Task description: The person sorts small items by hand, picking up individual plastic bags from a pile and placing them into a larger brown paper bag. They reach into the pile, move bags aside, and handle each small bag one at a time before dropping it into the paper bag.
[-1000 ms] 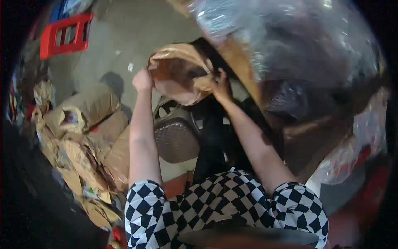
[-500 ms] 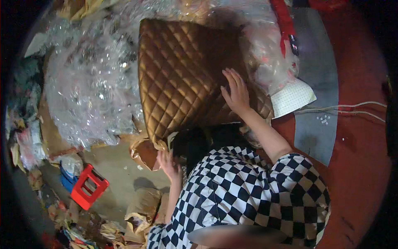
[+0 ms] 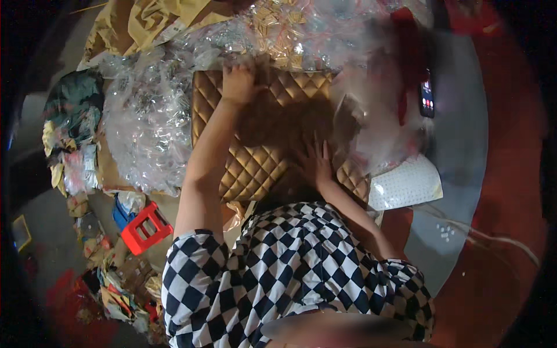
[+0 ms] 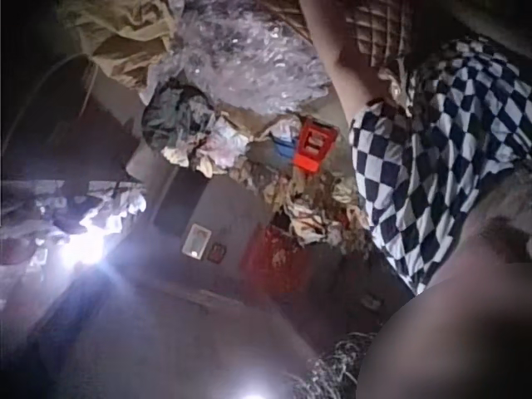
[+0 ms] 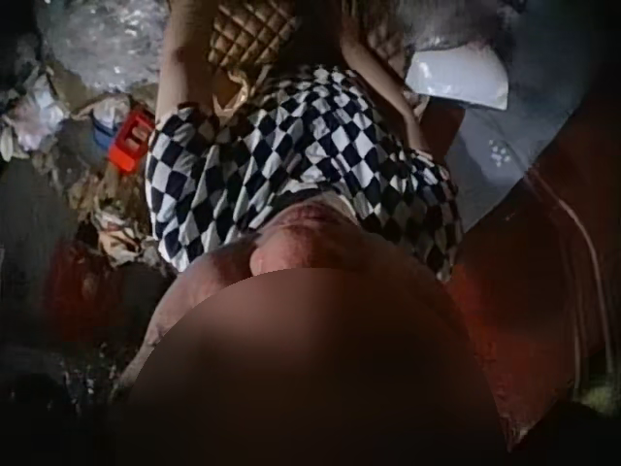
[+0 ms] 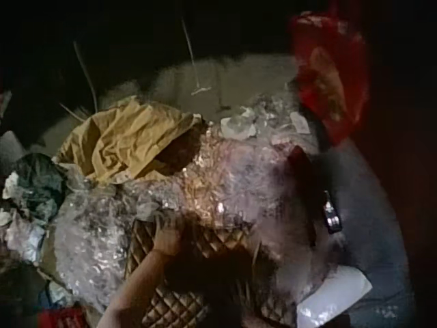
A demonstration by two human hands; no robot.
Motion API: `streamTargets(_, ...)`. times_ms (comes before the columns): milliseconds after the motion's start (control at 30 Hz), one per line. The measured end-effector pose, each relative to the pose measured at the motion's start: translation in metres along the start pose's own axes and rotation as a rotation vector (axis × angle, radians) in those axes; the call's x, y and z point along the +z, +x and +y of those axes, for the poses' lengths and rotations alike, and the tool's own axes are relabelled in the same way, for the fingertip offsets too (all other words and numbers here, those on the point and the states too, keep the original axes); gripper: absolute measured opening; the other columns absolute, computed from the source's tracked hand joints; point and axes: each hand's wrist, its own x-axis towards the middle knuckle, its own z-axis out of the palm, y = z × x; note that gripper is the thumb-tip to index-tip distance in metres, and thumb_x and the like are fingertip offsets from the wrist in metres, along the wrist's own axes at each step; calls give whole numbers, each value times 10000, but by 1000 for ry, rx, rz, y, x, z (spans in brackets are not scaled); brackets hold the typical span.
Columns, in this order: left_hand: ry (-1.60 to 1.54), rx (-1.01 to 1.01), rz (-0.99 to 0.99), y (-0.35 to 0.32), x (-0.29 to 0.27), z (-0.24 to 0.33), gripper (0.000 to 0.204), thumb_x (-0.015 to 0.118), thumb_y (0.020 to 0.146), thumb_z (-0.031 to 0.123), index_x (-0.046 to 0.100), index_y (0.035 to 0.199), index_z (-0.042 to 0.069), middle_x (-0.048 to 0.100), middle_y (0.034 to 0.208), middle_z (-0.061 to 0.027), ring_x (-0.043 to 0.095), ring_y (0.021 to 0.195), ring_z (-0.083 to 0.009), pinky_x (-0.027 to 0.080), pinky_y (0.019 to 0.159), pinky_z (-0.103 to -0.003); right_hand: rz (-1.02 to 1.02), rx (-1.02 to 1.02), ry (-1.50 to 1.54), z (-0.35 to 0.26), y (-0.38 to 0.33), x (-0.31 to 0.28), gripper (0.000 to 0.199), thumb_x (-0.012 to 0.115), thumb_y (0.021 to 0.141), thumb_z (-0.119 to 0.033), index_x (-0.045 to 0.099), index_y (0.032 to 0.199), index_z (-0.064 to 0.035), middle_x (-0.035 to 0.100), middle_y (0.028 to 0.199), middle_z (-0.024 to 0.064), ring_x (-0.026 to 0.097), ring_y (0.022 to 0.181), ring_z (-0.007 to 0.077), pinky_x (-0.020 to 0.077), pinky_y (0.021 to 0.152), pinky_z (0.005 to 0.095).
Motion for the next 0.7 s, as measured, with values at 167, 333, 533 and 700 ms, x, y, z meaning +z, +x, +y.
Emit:
streamTargets(167, 137, 294, 173, -65, -23, 30, 210, 513, 791, 150, 608, 977, 123, 538, 861, -29, 538, 850, -198, 408, 729, -378, -24, 160, 238, -2, 21, -6, 588, 622, 817, -350, 444, 1365, -232, 388, 1396, 144, 356, 1275, 390, 241, 1086, 528)
streamTargets(333, -177, 330, 56, -59, -50, 54, 206, 570, 825, 281, 617, 838, 81, 579, 861, -99, 591, 808, -262, 465, 673, -375, 279, -33, 85, 29, 80, -14, 502, 600, 838, -287, 491, 1320, -195, 443, 1334, 157, 376, 1256, 383, 293, 1045, 547)
streamTargets(533, -222, 113, -162, 31, -39, 6, 263, 555, 855, 261, 651, 971, 46, 636, 819, -149, 651, 779, -333, 535, 630, -463, 126, -25, 130, 7, 70, -60, 476, 542, 866, -335, 495, 1321, -205, 396, 1405, 142, 295, 1335, 373, 232, 1072, 568)
streamTargets(700, -56, 56, 44, 80, -4, 36, 236, 582, 826, 238, 672, 907, 35, 677, 852, -177, 663, 787, -338, 540, 644, -440, 252, -18, 129, 18, 75, -49, 477, 522, 874, -371, 494, 1323, -213, 382, 1426, 125, 302, 1339, 343, 231, 1084, 544)
